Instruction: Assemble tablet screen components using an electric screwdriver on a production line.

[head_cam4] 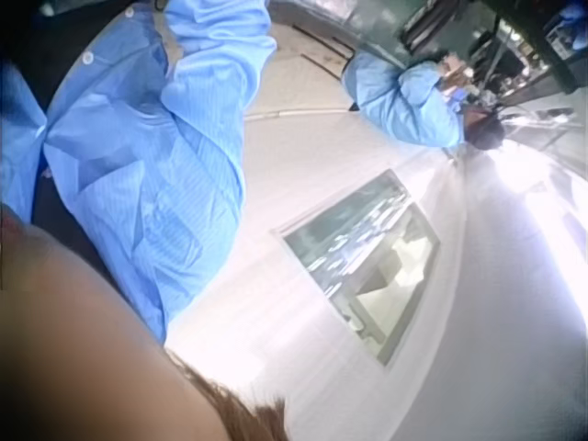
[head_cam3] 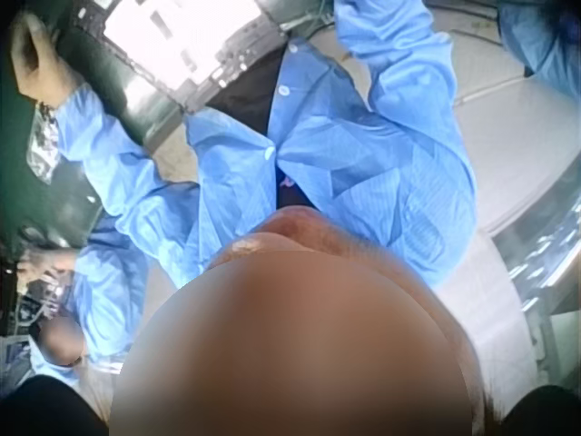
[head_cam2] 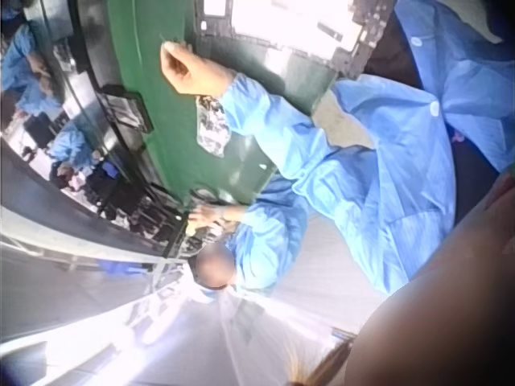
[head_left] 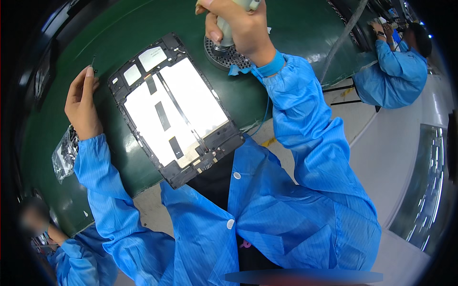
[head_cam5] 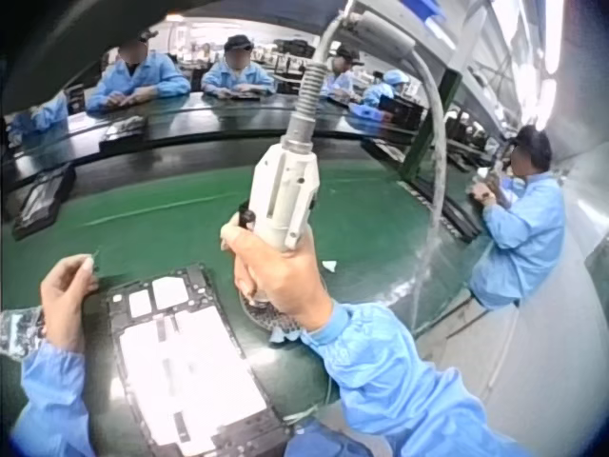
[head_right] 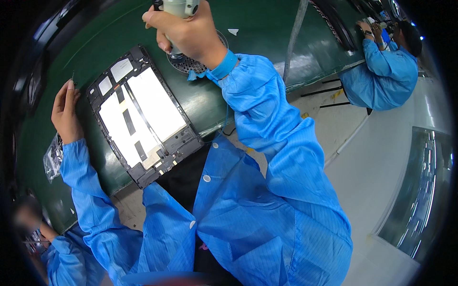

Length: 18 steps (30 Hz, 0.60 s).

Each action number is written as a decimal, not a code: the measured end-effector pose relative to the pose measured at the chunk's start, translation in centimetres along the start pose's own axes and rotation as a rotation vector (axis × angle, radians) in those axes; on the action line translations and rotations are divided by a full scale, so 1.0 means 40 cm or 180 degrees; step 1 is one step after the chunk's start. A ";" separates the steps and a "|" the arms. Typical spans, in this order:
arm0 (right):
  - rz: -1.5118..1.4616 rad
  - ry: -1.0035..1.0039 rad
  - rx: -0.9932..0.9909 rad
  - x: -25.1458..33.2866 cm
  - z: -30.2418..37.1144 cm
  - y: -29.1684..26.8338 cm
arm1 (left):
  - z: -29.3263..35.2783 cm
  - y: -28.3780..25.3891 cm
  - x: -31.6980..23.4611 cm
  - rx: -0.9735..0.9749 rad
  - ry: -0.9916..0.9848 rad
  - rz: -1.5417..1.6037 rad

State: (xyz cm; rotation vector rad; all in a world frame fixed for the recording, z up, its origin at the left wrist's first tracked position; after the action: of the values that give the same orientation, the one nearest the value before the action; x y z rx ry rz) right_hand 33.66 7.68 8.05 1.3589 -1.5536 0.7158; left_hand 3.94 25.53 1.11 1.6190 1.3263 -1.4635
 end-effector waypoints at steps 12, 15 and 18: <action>0.0452 -0.0233 0.0031 0.007 -0.009 0.004 | -0.006 0.003 0.008 0.0076 -0.0072 -0.0107; 0.0306 -0.0107 -0.0043 0.007 -0.008 0.001 | 0.000 -0.006 0.008 0.0020 -0.0095 -0.0168; 0.0404 -0.0066 0.0016 0.021 0.000 0.001 | -0.003 -0.006 0.018 0.0008 -0.0091 -0.0110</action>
State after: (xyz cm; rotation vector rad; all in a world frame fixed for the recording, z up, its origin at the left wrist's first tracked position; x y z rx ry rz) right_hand 33.65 7.34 8.82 1.2834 -1.6671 0.7856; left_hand 3.71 25.93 0.50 1.5782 1.3433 -1.5037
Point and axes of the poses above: each hand's wrist, its own z-axis away from the middle knuckle, its own y-axis out of the palm, x = y × z, the point moved 10 cm from there along -z, towards the middle knuckle, and after that the axes turned 9 degrees about x, right-handed, at the moved point
